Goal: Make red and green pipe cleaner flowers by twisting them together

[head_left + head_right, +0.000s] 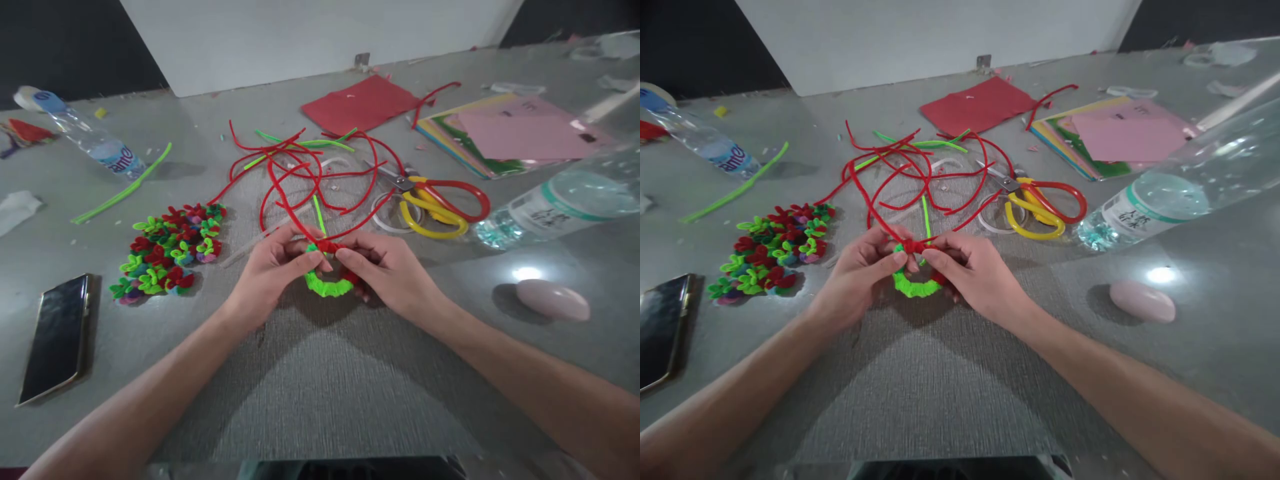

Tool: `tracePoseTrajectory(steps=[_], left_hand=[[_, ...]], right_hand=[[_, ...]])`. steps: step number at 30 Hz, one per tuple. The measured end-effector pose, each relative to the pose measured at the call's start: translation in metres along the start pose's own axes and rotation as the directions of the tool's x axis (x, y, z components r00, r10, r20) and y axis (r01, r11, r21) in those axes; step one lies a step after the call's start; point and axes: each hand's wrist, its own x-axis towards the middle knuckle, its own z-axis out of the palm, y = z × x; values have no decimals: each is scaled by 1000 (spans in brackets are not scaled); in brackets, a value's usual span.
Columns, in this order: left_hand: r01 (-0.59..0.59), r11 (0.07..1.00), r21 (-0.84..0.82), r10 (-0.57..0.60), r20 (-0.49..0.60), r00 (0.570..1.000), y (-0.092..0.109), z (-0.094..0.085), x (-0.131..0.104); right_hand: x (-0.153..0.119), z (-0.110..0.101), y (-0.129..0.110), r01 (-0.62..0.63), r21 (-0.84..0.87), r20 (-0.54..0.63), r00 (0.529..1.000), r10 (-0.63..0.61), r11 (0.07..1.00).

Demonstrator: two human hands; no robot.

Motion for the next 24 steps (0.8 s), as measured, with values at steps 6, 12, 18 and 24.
tracePoseTrajectory(steps=[6,12,18,24], left_hand=[[0,999,-37,-1,-18,1000,3,5,-1],[-37,998,57,40,-59,997,4,8,0],[-48,980,195,53,-22,998,2,2,-1],[0,975,221,-9,36,999,4,-2,-2]], right_hand=[[-2,3,1,-24,85,-13,1000,25,996],[-2,3,-3,63,-71,-32,997,-66,995],[-2,1,0,166,-322,-10,984,-178,932],[-2,1,-4,164,-341,-39,981,-189,925]])
